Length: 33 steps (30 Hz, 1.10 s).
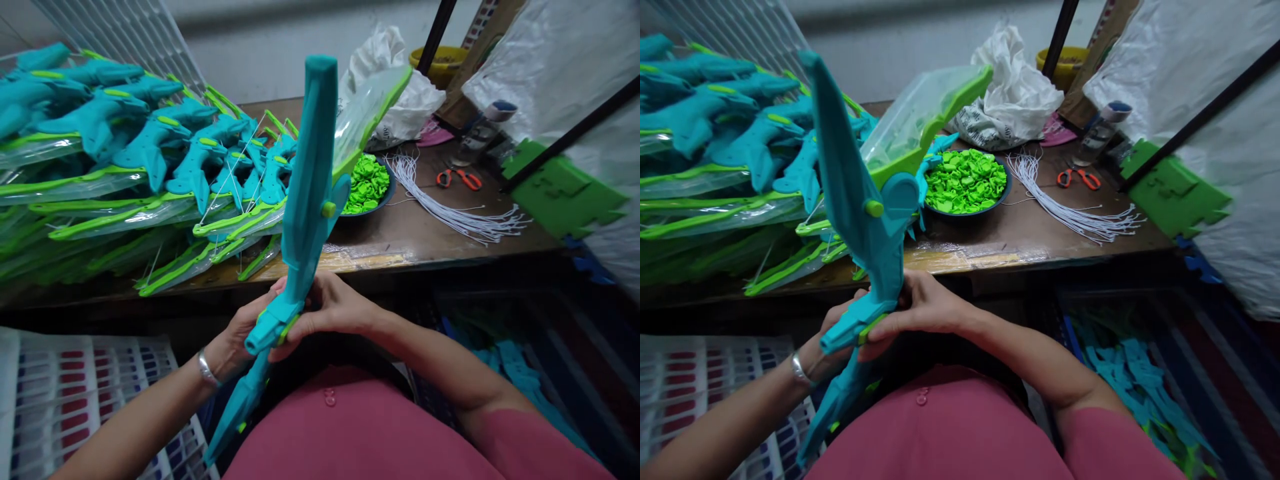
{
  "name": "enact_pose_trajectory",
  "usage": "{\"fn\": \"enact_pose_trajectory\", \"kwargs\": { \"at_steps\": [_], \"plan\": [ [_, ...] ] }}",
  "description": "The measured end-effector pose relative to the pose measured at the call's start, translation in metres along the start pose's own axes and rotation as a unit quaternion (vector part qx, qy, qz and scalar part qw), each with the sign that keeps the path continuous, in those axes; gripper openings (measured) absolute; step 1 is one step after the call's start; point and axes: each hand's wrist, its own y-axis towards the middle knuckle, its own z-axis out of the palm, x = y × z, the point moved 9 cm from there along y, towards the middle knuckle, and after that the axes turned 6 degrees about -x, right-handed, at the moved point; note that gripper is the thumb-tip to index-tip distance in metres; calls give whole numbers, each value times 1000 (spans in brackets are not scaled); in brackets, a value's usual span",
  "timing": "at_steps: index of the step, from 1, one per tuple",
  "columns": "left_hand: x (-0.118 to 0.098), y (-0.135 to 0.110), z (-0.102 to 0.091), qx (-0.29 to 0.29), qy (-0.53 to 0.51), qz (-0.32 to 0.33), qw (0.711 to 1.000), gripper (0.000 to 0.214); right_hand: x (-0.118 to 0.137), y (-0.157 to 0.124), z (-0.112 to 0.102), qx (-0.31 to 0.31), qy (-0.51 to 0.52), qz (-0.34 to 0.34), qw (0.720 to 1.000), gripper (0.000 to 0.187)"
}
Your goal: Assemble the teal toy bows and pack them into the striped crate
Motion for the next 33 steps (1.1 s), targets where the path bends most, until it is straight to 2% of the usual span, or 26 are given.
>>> {"fn": "enact_pose_trajectory", "kwargs": {
  "at_steps": [3,9,14,17,18,20,22,24,26,28,30,33],
  "plan": [
    [0,6,4,13,-14,18,1000,38,12,3,-8,0,-50,-19,999,42],
    [3,10,16,46,-36,10,998,33,14,-4,-11,-11,-47,-32,998,39],
    [0,8,31,60,-12,5,998,40,2,-14,-25,-98,-70,-70,990,54],
    [2,8,41,82,63,-4,995,39,-5,-24,-43,-129,-123,-140,974,66],
    [3,8,41,86,102,0,991,40,-6,-29,-53,-138,-171,-165,961,70],
    [3,12,35,85,180,21,980,49,-5,-46,-86,-179,-312,-185,914,64],
    [3,18,22,75,239,45,967,62,4,-71,-135,-256,-440,-164,845,44],
    [2,26,2,50,296,80,951,70,24,-105,-193,-352,-501,-138,778,27],
    [1,33,-18,10,359,131,924,73,49,-141,-248,-448,-540,-117,703,22],
    [7,37,-33,-31,422,167,891,75,71,-169,-295,-517,-578,-88,625,17],
    [24,39,-41,-56,463,170,868,75,86,-186,-330,-558,-610,-52,560,11],
    [58,34,-44,-60,485,147,860,66,95,-197,-364,-587,-643,13,491,11]
  ]
}}
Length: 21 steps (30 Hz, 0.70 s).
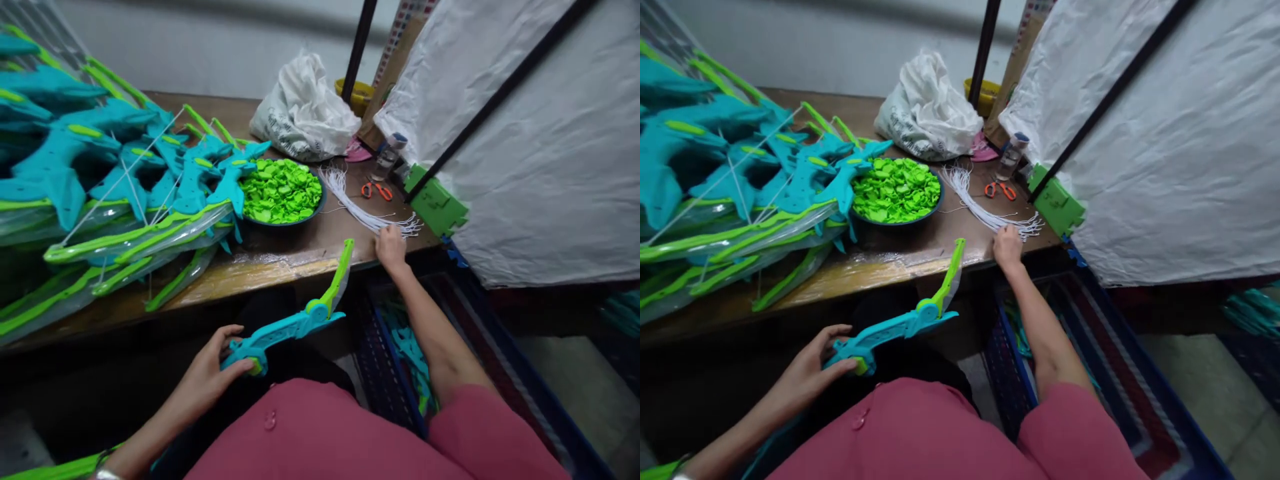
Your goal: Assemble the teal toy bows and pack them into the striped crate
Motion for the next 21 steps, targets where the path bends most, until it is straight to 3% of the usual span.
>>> {"fn": "enact_pose_trajectory", "kwargs": {
  "at_steps": [5,10,13,17,21],
  "plan": [
    [17,-32,19,0,29,-16,999,56,-29,7,7,29,-114,36,992,19],
    [42,-52,22,37,-127,-125,983,78,-40,9,5,56,-153,35,986,33],
    [39,-53,21,89,-182,-139,969,75,-32,9,1,61,-152,26,986,38],
    [35,-56,27,228,-221,-155,935,49,-12,1,-10,39,-135,14,990,31],
    [49,-52,24,266,-231,-190,916,41,6,-17,-27,-3,-93,5,996,16]
  ]
}}
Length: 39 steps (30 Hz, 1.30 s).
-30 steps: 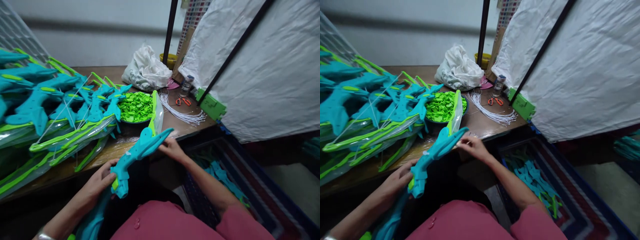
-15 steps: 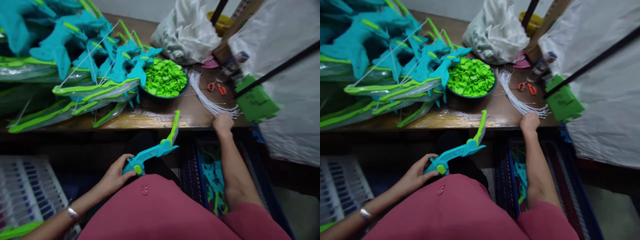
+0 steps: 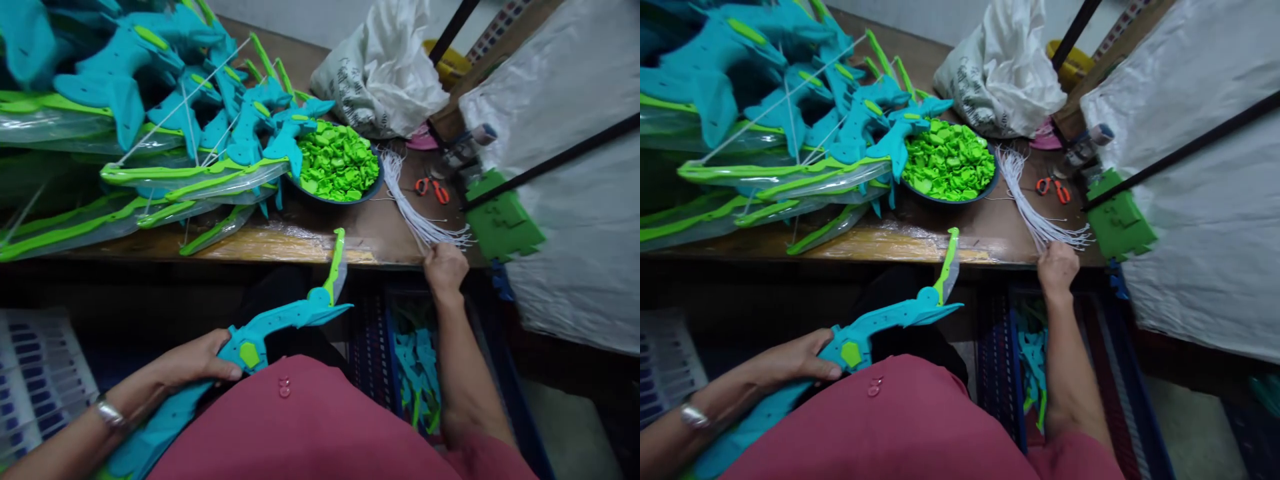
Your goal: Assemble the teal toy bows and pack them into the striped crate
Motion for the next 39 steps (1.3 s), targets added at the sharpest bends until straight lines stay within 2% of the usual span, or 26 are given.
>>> {"fn": "enact_pose_trajectory", "kwargs": {
  "at_steps": [4,6,8,10,12,14,16,17,19,20,21,22,24,28,31,34,39],
  "plan": [
    [-15,6,-3,47,-47,38,997,44,4,-15,-18,-55,70,30,996,5],
    [-26,9,3,82,-60,47,994,41,12,-29,-22,-69,124,50,989,9],
    [-37,14,12,105,-74,59,990,39,30,-53,-17,-37,199,59,978,18],
    [-46,22,21,113,-98,64,987,45,63,-94,0,59,290,47,954,26],
    [-52,32,31,114,-127,63,983,53,108,-151,18,201,377,15,904,29],
    [-58,39,40,116,-149,70,980,49,152,-215,29,341,441,-15,830,31],
    [-61,45,48,117,-156,74,978,41,185,-269,32,450,482,-40,751,32],
    [-61,46,50,119,-153,73,978,39,195,-290,34,500,509,-26,701,31],
    [-59,47,54,132,-136,67,980,37,203,-315,42,564,566,63,598,28],
    [-57,47,54,143,-123,64,980,37,201,-318,48,571,591,123,557,27],
    [-55,46,55,154,-111,63,980,38,198,-316,55,562,611,180,528,27],
    [-53,45,54,164,-98,60,980,38,193,-310,62,542,626,223,514,28],
    [-45,43,54,183,-67,42,980,38,188,-293,72,499,646,260,516,34],
    [-27,39,59,212,-22,-8,977,37,191,-262,85,437,695,305,482,53],
    [-23,37,63,226,-11,-13,974,32,184,-233,94,352,730,336,480,48],
    [-22,35,58,218,-12,-1,976,30,168,-203,98,279,749,342,494,43],
    [-16,29,43,193,-5,6,981,30,139,-163,94,208,752,338,527,30]
  ]
}}
